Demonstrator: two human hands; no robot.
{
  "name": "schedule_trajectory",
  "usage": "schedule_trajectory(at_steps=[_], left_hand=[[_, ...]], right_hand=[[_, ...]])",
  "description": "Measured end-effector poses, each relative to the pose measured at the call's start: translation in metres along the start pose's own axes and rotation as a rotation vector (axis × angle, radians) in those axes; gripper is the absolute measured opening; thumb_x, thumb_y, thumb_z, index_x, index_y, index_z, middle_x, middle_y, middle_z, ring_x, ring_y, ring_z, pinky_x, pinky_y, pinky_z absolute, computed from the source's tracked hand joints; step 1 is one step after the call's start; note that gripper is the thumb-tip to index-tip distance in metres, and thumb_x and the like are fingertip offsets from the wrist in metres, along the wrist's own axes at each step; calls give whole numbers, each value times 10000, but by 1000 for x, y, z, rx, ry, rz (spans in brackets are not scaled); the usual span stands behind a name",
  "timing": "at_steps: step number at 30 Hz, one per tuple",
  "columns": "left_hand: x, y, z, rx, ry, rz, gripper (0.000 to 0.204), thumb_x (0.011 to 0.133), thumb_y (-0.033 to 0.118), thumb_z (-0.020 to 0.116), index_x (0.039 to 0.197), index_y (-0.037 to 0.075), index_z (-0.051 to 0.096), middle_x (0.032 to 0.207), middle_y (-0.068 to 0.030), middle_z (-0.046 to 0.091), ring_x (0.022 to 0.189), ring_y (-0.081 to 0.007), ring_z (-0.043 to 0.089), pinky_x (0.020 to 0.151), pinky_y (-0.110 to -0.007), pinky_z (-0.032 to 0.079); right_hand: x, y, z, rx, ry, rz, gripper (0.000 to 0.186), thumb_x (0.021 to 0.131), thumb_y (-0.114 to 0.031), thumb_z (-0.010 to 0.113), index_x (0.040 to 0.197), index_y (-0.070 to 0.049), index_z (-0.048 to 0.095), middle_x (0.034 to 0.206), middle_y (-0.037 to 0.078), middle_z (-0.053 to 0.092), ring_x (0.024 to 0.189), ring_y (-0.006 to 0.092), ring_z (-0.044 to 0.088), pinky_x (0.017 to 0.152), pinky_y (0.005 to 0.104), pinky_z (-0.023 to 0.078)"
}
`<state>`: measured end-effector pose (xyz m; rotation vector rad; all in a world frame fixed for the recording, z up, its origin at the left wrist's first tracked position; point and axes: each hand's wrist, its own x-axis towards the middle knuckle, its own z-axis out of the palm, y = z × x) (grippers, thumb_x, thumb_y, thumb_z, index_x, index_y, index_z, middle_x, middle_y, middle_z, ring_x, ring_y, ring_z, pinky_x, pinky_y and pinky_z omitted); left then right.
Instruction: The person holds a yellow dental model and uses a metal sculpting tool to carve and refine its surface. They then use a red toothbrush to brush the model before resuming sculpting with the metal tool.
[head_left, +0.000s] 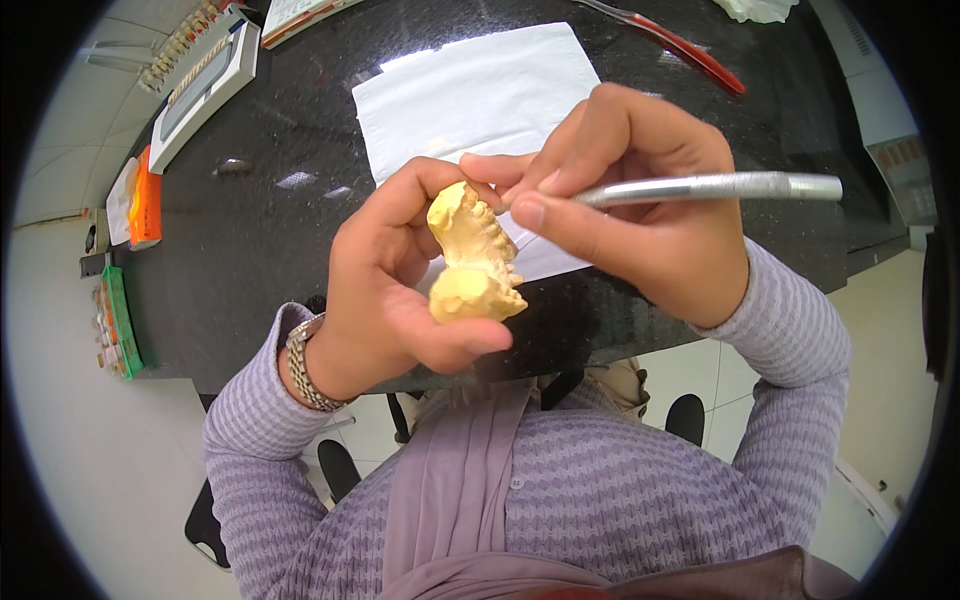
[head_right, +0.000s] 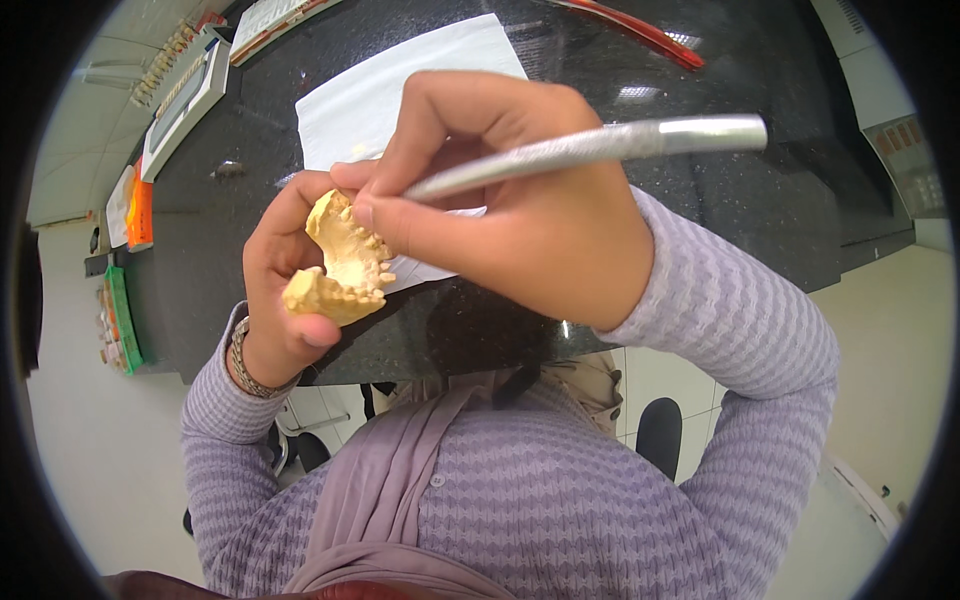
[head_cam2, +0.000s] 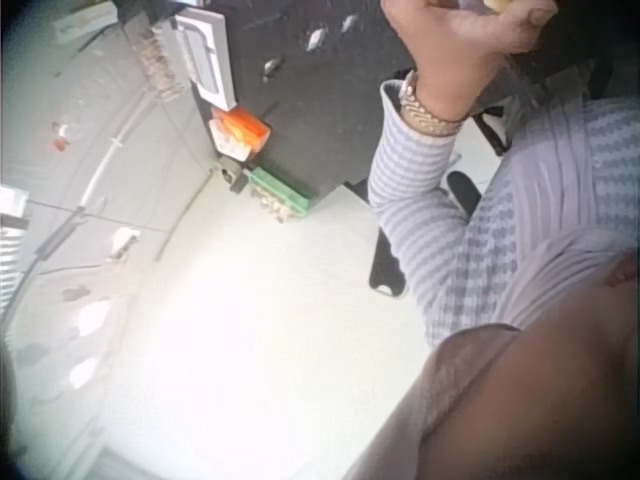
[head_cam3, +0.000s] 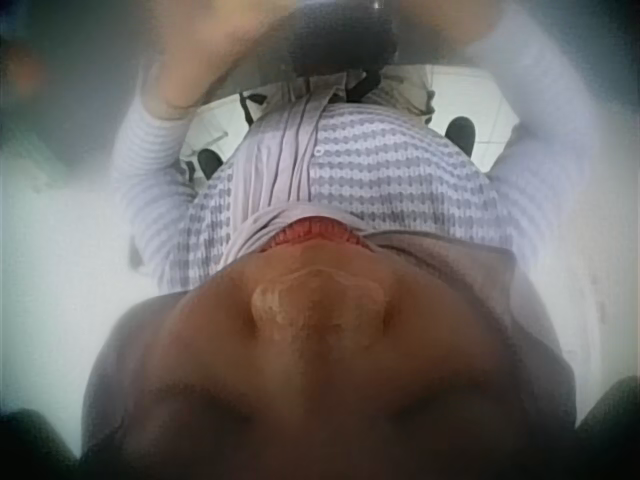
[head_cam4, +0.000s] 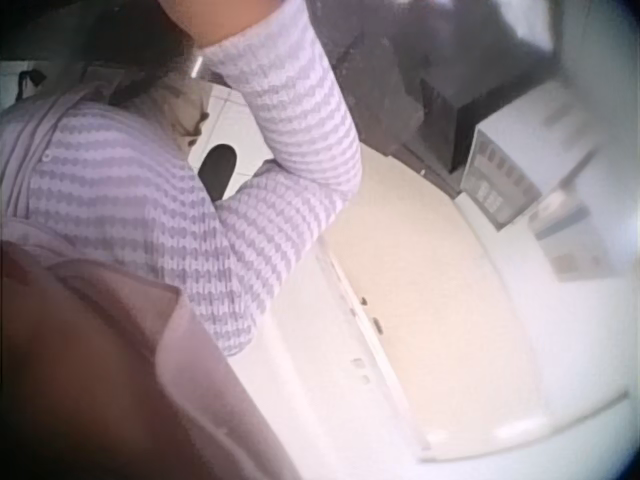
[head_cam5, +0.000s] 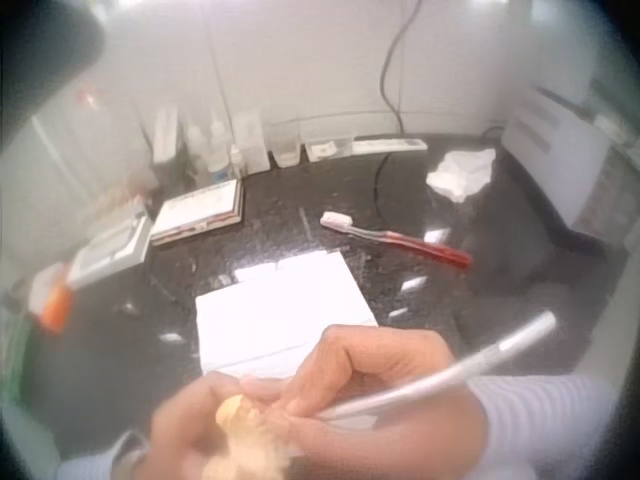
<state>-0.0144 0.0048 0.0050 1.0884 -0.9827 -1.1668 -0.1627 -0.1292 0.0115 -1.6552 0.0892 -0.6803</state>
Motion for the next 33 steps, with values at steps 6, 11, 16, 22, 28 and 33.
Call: schedule_trajectory(at_steps=[6, 11, 16, 22, 28, 33], left_hand=[[-2, 0, -4, -141, -126, -83, 885, 715, 543, 727, 1258, -61, 376, 1100, -74, 516, 990, -121, 535, 834, -251, 438], [-4, 6, 1, -24, -140, -114, 949, 760, 713, 509, 1294, -57, 356, 1074, -74, 518, 943, -117, 547, 792, -234, 445], [1, 13, 0, 93, -89, -184, 986, 754, 801, 275, 1271, -31, 398, 869, -43, 514, 718, -89, 482, 622, -208, 377], [9, 7, -4, 206, -15, -152, 1105, 652, 911, 220, 1176, -33, 453, 729, -14, 444, 557, -62, 365, 470, -202, 306], [1, 11, -8, 196, -140, -89, 965, 762, 824, 253, 1196, -19, 433, 886, -28, 487, 782, -69, 459, 668, -203, 364], [-1, 0, -10, 67, -181, -10, 827, 832, 704, 391, 1227, -23, 372, 958, -48, 479, 813, -80, 468, 703, -214, 389]], right_hand=[[0, -10, -4, 24, 10, -39, 158, 776, 103, 626, 813, -8, 520, 799, 117, 615, 881, 215, 660, 922, 487, 497], [0, -8, -7, 17, -8, -65, 170, 775, 96, 631, 834, -17, 519, 819, 120, 621, 876, 217, 662, 915, 462, 503], [0, -9, -10, -74, 150, -14, 120, 843, -41, 624, 879, -34, 510, 851, 109, 619, 792, 158, 650, 640, 239, 504], [1, -4, -10, 202, 251, 286, 114, 850, -97, 626, 898, -57, 531, 934, 101, 593, 696, 90, 583, 586, 229, 474], [3, -8, -8, 257, 182, 253, 121, 832, -67, 625, 902, -63, 527, 936, 108, 601, 775, 121, 627, 661, 249, 515], [0, -7, -8, -21, 35, 27, 178, 790, 49, 616, 890, -37, 496, 890, 124, 624, 870, 215, 654, 756, 303, 536]])
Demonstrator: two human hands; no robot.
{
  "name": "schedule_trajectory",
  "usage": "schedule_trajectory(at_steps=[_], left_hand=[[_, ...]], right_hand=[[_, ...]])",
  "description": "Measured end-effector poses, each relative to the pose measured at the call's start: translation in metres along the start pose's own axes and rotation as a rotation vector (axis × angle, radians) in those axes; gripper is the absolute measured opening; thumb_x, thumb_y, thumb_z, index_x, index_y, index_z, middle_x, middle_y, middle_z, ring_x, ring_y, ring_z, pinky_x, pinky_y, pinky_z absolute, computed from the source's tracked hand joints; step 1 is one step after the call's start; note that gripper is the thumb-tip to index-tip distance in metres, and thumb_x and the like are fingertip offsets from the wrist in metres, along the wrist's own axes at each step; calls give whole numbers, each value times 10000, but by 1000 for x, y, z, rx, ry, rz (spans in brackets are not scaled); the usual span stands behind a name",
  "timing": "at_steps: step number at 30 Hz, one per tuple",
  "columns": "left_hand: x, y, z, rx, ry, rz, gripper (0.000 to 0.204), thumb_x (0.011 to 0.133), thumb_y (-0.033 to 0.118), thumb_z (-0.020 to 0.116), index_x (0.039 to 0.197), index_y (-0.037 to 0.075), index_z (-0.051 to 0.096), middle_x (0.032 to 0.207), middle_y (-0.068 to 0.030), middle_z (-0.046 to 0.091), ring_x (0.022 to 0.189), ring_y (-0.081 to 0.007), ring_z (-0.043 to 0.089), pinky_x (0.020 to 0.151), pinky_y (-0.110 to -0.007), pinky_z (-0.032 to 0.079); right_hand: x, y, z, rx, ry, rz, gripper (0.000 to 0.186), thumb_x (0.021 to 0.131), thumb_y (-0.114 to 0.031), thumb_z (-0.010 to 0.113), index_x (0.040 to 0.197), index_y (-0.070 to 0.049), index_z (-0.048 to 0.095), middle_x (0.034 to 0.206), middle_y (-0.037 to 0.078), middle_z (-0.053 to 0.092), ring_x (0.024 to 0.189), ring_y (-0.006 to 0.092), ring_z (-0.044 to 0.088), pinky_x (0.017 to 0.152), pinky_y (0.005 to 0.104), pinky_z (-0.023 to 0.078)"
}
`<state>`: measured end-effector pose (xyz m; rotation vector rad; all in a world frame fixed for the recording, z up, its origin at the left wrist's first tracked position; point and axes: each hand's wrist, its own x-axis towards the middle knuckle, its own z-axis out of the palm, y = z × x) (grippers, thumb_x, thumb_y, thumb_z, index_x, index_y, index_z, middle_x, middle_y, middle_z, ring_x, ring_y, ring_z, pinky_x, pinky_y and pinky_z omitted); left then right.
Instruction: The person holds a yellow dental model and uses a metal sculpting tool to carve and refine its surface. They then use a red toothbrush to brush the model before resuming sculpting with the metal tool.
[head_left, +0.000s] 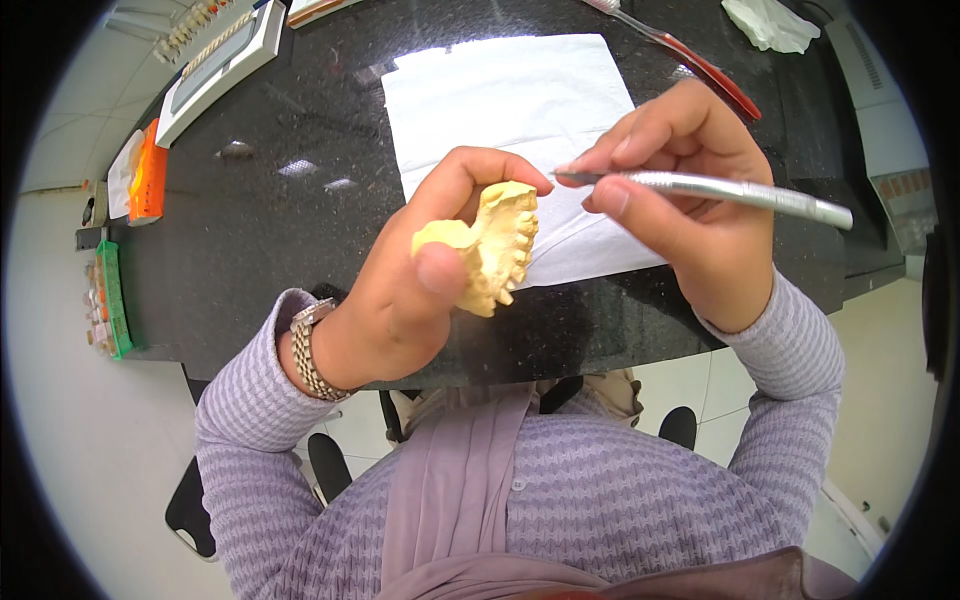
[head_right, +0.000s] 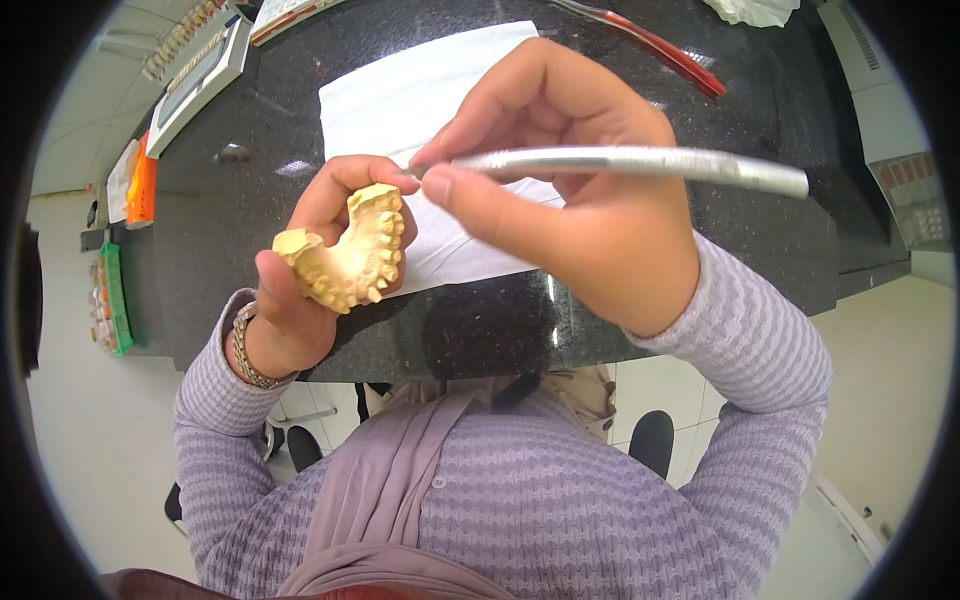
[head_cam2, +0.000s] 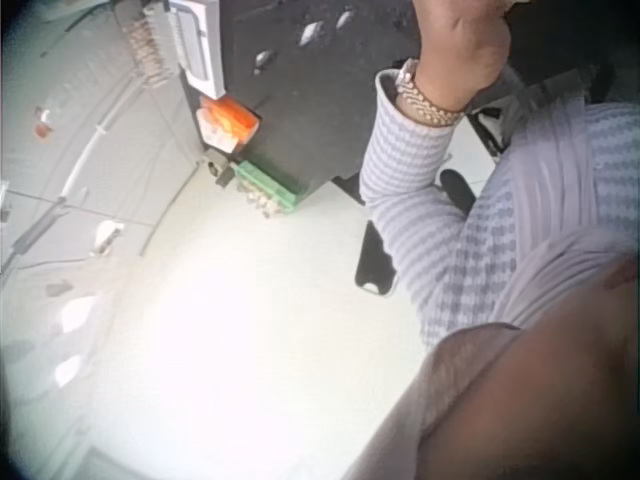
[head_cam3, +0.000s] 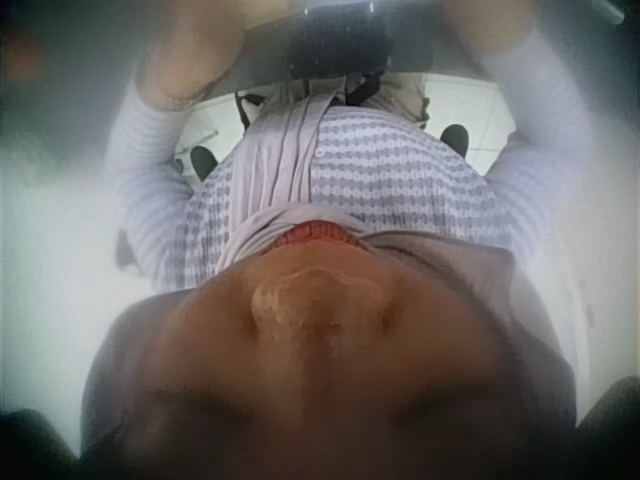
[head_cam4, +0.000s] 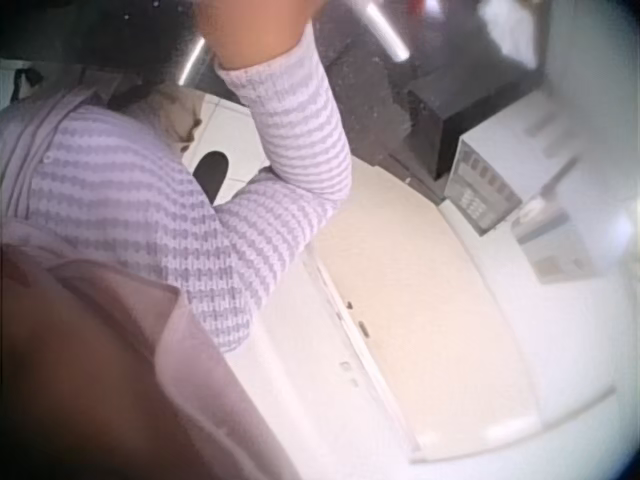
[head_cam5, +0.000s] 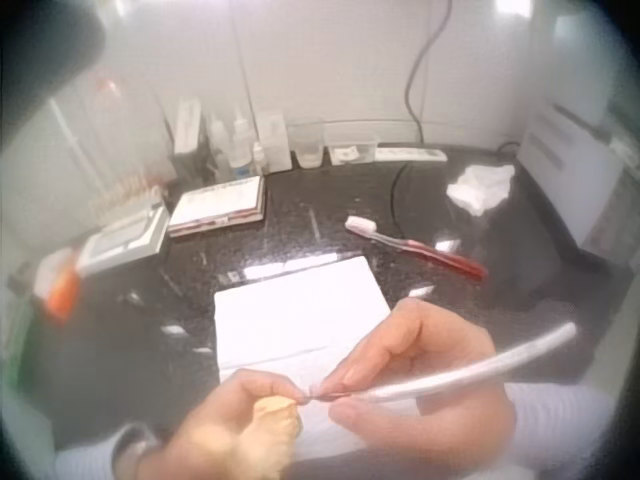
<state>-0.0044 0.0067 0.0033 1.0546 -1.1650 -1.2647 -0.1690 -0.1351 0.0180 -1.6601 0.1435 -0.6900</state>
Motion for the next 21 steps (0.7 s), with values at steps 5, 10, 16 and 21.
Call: schedule_trajectory(at_steps=[5, 10, 16, 21], left_hand=[[1, 0, 3, -47, 30, 39, 675, 835, 412, 627, 1258, -16, 321, 1071, -82, 478, 905, -109, 499, 775, -242, 419], [3, -2, 4, -82, 2, 115, 693, 739, 150, 760, 1250, -15, 322, 1145, -114, 475, 995, -146, 549, 820, -260, 451], [4, -3, -4, -50, -20, 128, 770, 655, 124, 838, 1232, -11, 346, 1158, -124, 503, 967, -145, 587, 792, -245, 481], [2, 0, -4, -73, 5, 87, 779, 617, 171, 873, 1199, -23, 392, 1142, -136, 544, 964, -136, 588, 809, -240, 478]], right_hand=[[-2, -6, 4, -12, -39, -48, 213, 767, 102, 628, 903, -10, 510, 899, 147, 635, 1011, 295, 623, 886, 403, 513], [-4, -10, 0, -193, -128, -102, 225, 766, 126, 627, 914, -5, 519, 919, 150, 623, 1005, 327, 622, 888, 412, 512], [-2, -8, -6, -238, -199, -105, 235, 744, 114, 662, 855, -19, 504, 904, 150, 621, 1013, 348, 617, 834, 390, 538], [-3, -10, -6, -304, -227, -110, 262, 728, 106, 685, 814, -27, 476, 871, 143, 619, 989, 353, 627, 775, 375, 560]])
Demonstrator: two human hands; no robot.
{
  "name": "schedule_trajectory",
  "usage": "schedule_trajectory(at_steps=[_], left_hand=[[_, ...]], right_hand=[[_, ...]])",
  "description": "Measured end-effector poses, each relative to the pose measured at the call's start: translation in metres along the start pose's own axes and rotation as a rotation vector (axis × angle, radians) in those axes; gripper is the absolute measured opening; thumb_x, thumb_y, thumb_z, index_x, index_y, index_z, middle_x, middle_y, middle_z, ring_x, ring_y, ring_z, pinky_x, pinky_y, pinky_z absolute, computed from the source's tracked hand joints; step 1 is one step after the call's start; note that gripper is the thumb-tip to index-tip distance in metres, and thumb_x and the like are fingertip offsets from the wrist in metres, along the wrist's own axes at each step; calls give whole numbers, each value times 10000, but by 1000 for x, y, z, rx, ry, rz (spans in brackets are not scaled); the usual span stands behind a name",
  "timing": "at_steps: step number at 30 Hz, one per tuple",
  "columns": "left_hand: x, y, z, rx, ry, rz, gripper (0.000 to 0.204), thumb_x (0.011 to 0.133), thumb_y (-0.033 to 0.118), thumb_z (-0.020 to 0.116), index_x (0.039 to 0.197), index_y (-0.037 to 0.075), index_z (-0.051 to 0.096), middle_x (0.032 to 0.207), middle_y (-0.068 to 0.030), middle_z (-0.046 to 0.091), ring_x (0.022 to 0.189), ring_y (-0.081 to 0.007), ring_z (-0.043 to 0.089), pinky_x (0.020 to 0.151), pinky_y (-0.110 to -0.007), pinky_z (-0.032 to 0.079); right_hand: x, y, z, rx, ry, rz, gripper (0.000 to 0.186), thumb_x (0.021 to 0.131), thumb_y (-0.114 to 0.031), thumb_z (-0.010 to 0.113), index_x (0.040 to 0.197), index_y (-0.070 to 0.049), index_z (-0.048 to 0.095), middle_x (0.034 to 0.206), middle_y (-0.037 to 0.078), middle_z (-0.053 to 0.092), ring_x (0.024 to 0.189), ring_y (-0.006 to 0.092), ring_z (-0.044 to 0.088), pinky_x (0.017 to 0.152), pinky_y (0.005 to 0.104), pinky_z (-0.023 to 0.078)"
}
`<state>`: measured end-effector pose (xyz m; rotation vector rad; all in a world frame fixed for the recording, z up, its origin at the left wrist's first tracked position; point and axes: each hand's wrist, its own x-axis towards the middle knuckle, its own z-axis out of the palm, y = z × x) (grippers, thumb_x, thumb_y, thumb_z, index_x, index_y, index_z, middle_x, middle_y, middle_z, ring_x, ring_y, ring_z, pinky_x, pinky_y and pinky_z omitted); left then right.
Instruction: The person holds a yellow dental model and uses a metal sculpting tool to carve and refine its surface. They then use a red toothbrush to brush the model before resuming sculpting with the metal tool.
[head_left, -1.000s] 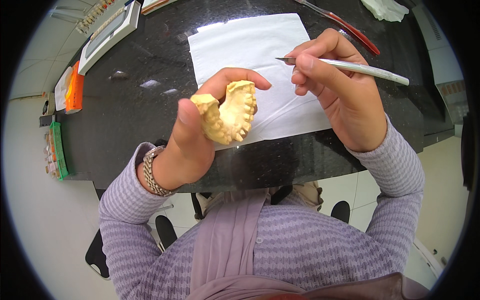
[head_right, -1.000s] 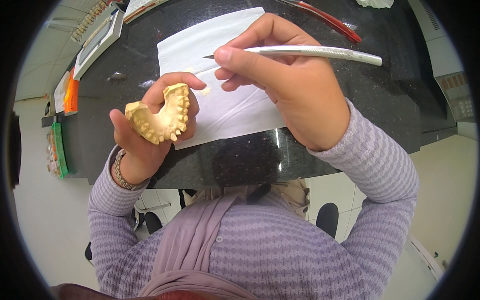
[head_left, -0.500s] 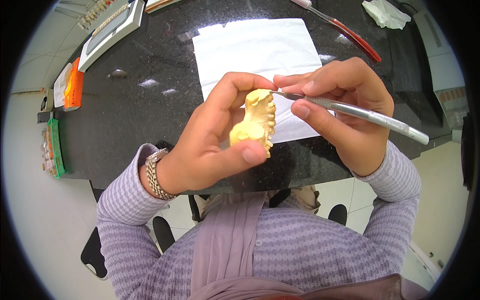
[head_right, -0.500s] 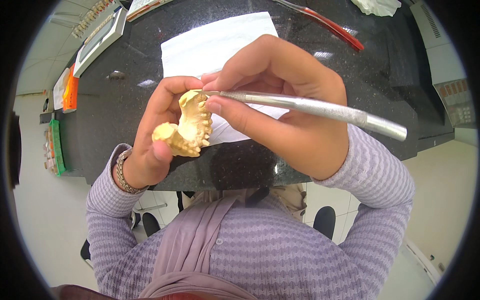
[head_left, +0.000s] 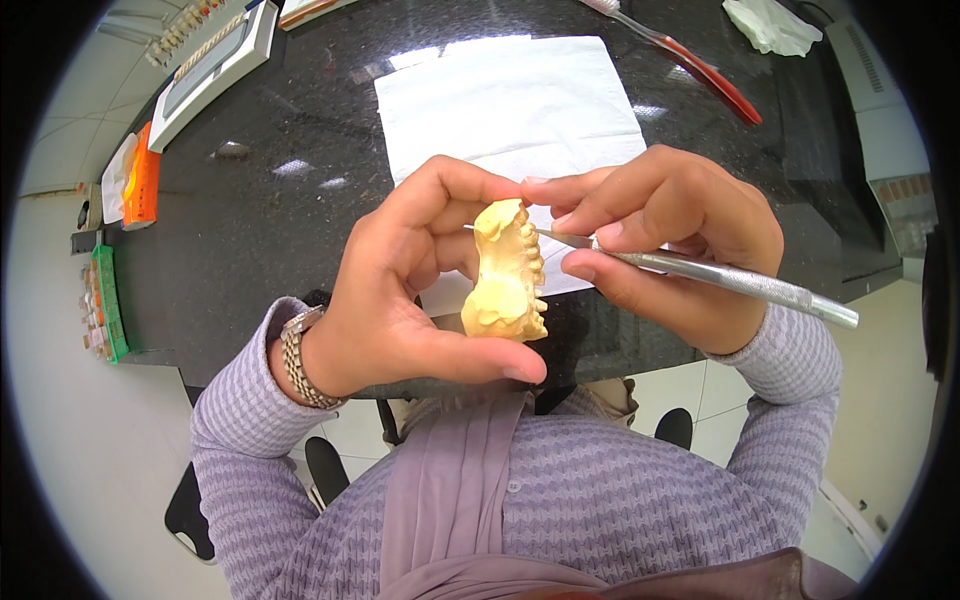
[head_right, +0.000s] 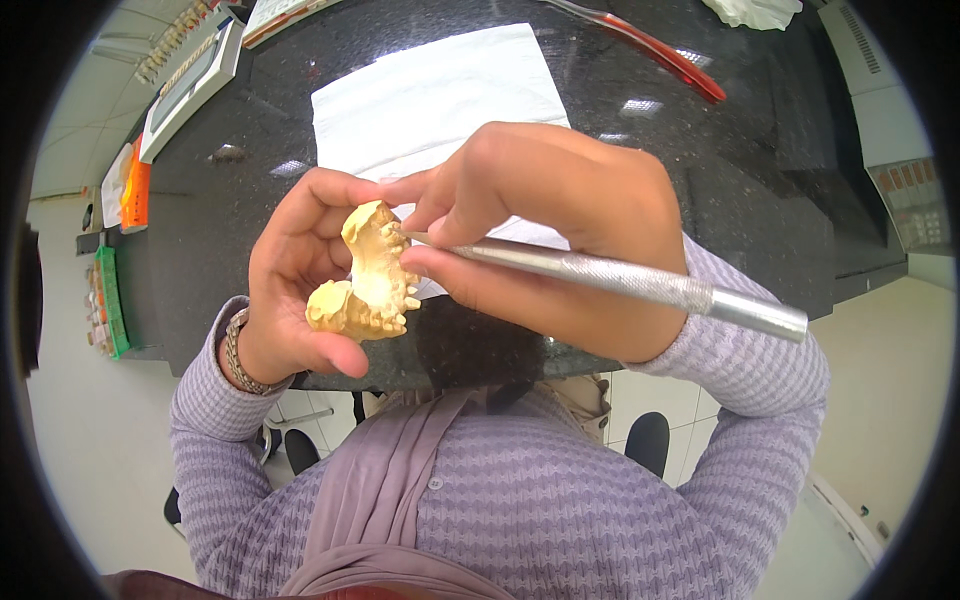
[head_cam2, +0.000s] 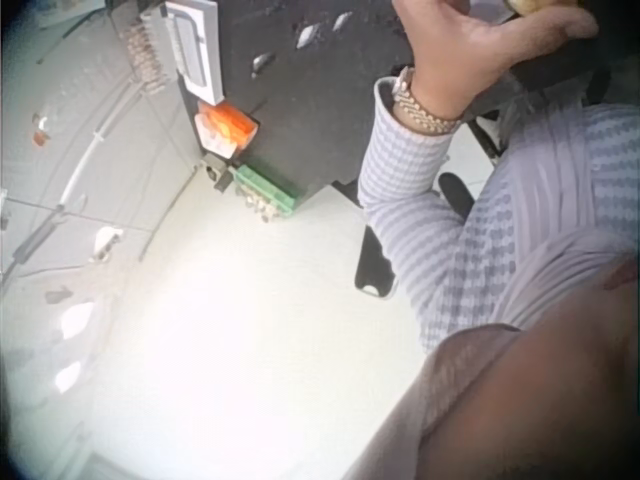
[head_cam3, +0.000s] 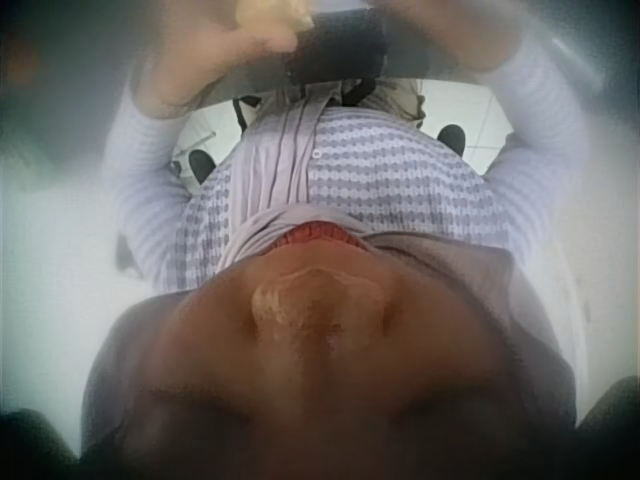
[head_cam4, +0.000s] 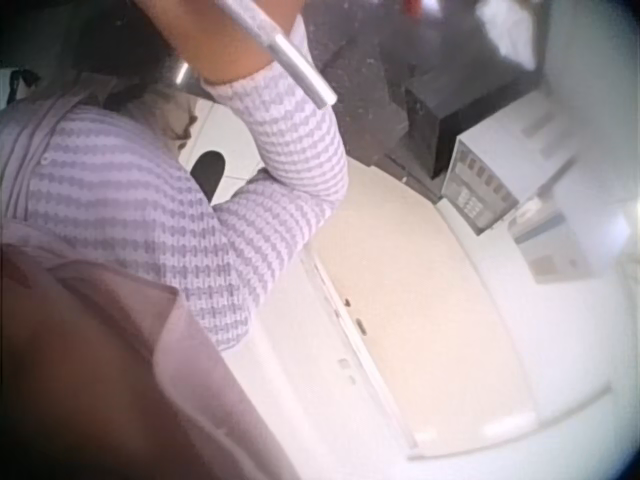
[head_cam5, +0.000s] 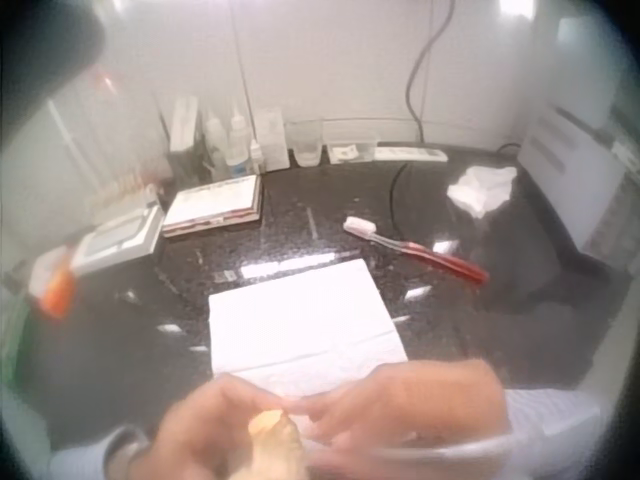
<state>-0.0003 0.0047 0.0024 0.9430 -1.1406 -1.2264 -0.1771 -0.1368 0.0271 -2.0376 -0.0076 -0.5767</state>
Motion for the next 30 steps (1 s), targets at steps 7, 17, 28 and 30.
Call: schedule_trajectory(at_steps=[7, 17, 28, 30], left_hand=[[-2, 0, 1, -177, 67, -123, 812, 617, 372, 846, 1174, -50, 432, 1080, -124, 581, 939, -129, 590, 809, -245, 479], [0, 8, -4, 36, 3, -213, 945, 730, 790, 421, 1137, -61, 454, 909, -57, 566, 785, -70, 554, 667, -194, 448], [-2, 1, 3, -97, 98, -177, 908, 670, 693, 630, 1162, -38, 414, 972, -60, 563, 867, -70, 547, 727, -191, 445], [-3, 0, 6, -94, 102, -179, 912, 664, 685, 644, 1168, -36, 402, 978, -59, 559, 887, -72, 543, 742, -190, 442]], right_hand=[[0, 3, 1, 12, -16, -73, 267, 731, 86, 695, 832, -28, 476, 876, 153, 616, 945, 347, 644, 748, 366, 565], [3, 5, 6, 390, 239, 207, 130, 846, -24, 612, 893, -19, 491, 907, 167, 598, 717, 156, 648, 555, 212, 511], [-3, -7, 10, 124, 84, 121, 242, 705, 120, 676, 840, -20, 533, 833, 127, 631, 948, 294, 645, 864, 386, 529], [-4, -9, 11, 62, 61, 118, 235, 704, 125, 670, 817, -19, 524, 822, 124, 630, 942, 306, 649, 828, 374, 548]])
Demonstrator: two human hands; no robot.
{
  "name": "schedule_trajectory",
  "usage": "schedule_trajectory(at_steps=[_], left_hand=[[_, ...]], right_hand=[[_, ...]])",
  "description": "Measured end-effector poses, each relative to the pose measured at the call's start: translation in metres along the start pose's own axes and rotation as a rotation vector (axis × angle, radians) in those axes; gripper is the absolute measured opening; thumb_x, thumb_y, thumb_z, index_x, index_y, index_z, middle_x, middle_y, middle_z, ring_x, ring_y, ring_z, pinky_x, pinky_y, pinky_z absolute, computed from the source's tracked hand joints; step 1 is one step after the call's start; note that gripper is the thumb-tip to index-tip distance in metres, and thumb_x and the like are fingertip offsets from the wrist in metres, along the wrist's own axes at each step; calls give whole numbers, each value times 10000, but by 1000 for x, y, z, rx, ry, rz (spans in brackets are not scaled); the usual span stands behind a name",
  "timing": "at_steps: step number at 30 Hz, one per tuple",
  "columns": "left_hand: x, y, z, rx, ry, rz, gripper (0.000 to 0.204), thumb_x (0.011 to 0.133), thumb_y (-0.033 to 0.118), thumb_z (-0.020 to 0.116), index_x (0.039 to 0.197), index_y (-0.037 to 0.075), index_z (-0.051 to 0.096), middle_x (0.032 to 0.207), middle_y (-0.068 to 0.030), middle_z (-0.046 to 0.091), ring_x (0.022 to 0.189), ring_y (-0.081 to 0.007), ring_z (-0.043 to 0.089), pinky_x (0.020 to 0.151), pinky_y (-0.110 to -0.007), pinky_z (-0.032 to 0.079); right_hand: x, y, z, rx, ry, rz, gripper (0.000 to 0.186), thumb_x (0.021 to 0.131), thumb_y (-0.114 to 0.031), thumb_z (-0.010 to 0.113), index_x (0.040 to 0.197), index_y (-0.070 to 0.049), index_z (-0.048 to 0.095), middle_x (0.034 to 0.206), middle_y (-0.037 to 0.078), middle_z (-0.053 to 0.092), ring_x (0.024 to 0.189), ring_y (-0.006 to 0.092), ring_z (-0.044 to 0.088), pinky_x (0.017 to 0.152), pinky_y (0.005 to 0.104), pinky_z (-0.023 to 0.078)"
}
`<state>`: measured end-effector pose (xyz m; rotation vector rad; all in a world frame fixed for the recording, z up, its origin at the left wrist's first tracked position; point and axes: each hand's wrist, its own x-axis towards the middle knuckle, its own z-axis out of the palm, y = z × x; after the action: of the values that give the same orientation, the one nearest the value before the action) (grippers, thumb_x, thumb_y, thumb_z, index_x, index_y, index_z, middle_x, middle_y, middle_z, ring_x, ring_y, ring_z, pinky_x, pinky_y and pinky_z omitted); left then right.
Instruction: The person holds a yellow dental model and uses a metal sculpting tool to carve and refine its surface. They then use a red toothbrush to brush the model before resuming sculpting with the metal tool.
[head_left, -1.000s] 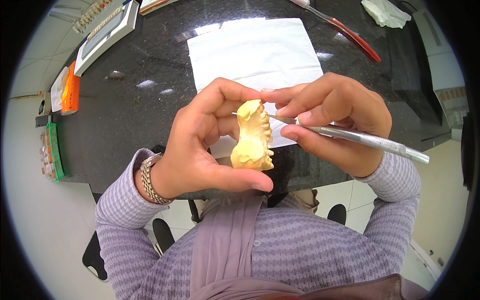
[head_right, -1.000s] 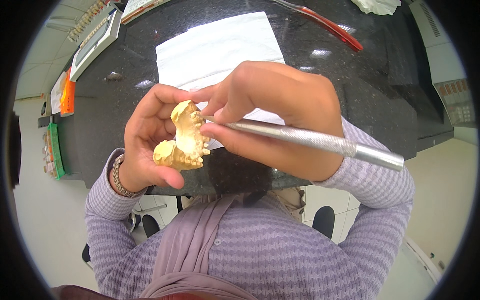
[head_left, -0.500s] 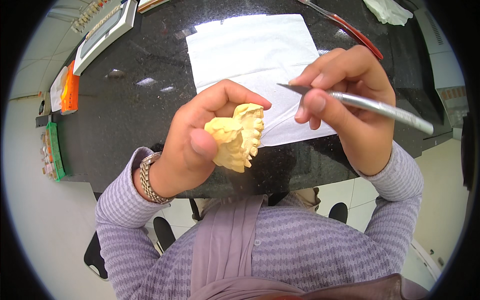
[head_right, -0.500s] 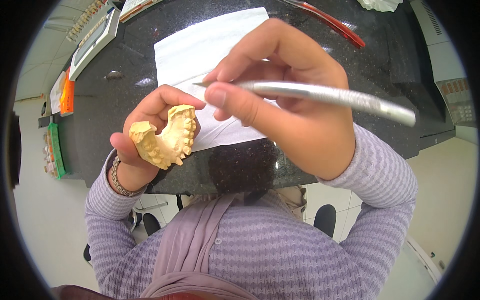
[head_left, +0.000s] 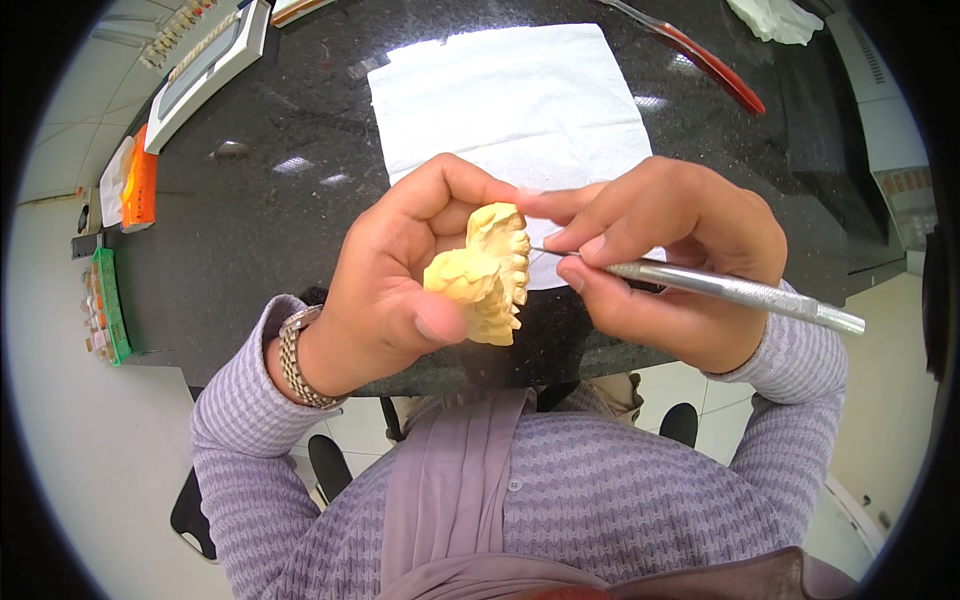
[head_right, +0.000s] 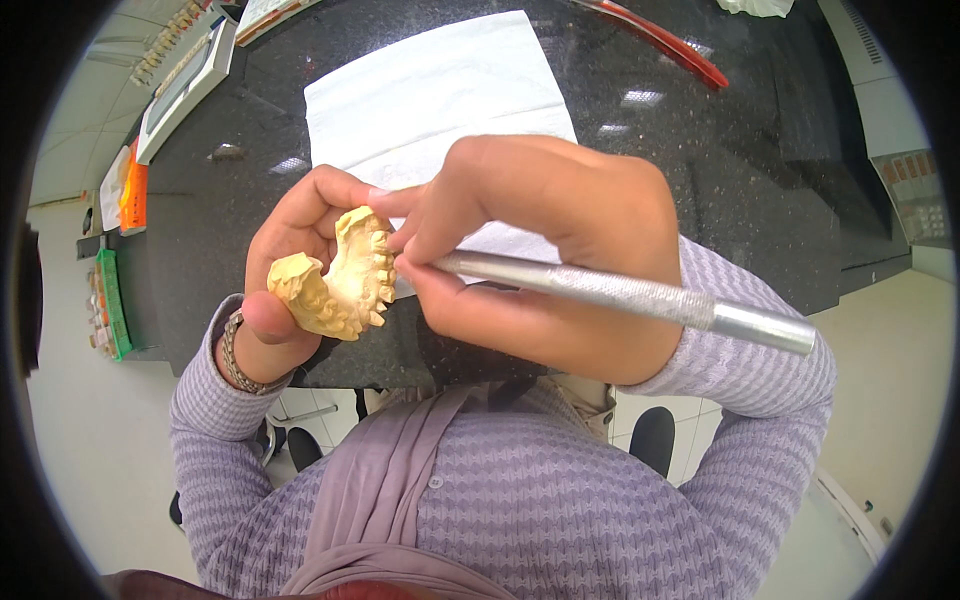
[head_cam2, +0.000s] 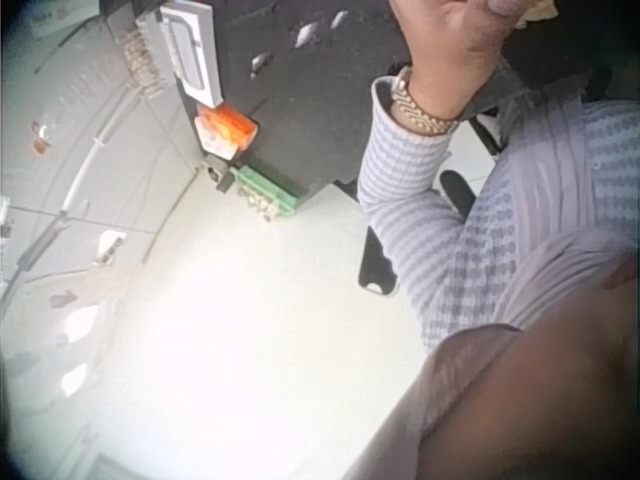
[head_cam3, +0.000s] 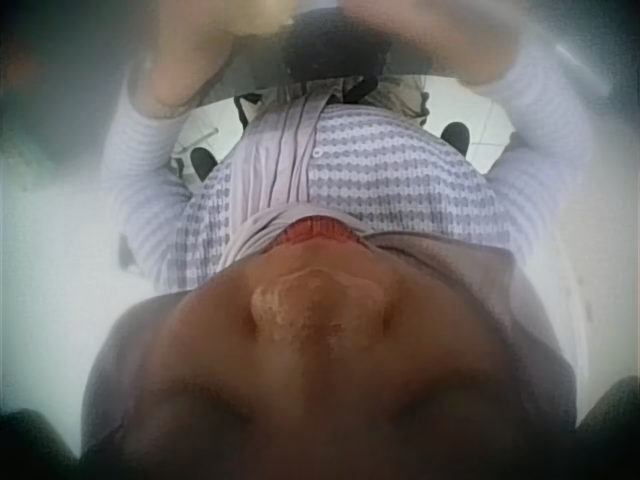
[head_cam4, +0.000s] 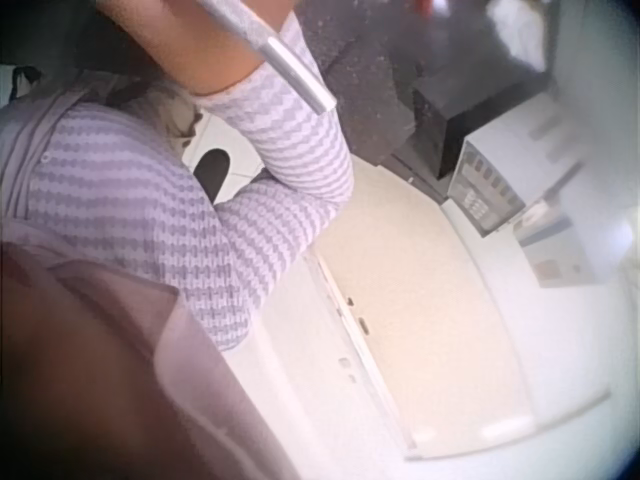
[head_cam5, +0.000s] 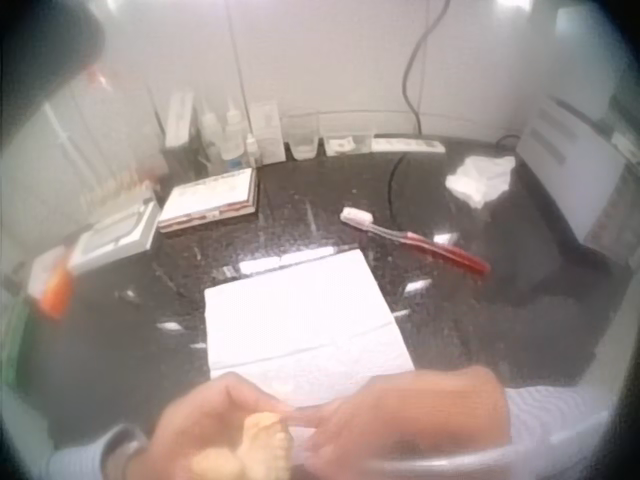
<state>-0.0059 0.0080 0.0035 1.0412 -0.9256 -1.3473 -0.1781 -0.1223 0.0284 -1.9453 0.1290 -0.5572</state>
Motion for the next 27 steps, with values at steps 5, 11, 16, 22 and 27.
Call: schedule_trajectory(at_steps=[5, 11, 16, 22, 27], left_hand=[[1, 0, -5, -100, -44, -67, 825, 702, 596, 697, 1162, -24, 407, 988, -74, 565, 878, -83, 557, 730, -205, 459], [2, 2, -4, -166, -75, -83, 776, 723, 525, 727, 1170, -20, 402, 1018, -93, 575, 911, -105, 575, 764, -228, 483], [3, -1, 1, -183, -52, -54, 784, 709, 484, 755, 1177, -26, 386, 1068, -114, 561, 990, -129, 568, 853, -247, 475], [1, -6, 3, -207, -26, -7, 795, 681, 421, 800, 1172, -33, 371, 1103, -123, 535, 1014, -129, 551, 873, -249, 465], [0, -6, 4, -230, 7, -12, 811, 655, 390, 826, 1170, -31, 362, 1107, -120, 531, 1015, -129, 546, 874, -250, 463]], right_hand=[[-2, -2, 2, -119, -1, 18, 225, 703, 113, 678, 760, -17, 504, 802, 127, 626, 912, 313, 660, 750, 336, 578], [-2, -1, 2, -150, 15, -18, 230, 703, 104, 690, 735, -17, 497, 793, 129, 628, 913, 306, 660, 730, 324, 582], [-2, -2, 5, -159, 33, -43, 222, 712, 93, 691, 739, -20, 503, 788, 126, 632, 918, 307, 659, 726, 309, 579], [-2, -6, 4, -209, 1, -56, 217, 713, 80, 698, 728, -25, 508, 778, 120, 633, 935, 318, 654, 708, 302, 574], [-3, -5, 5, -223, 13, -65, 224, 709, 72, 707, 727, -31, 509, 773, 117, 634, 930, 319, 656, 695, 294, 569]])
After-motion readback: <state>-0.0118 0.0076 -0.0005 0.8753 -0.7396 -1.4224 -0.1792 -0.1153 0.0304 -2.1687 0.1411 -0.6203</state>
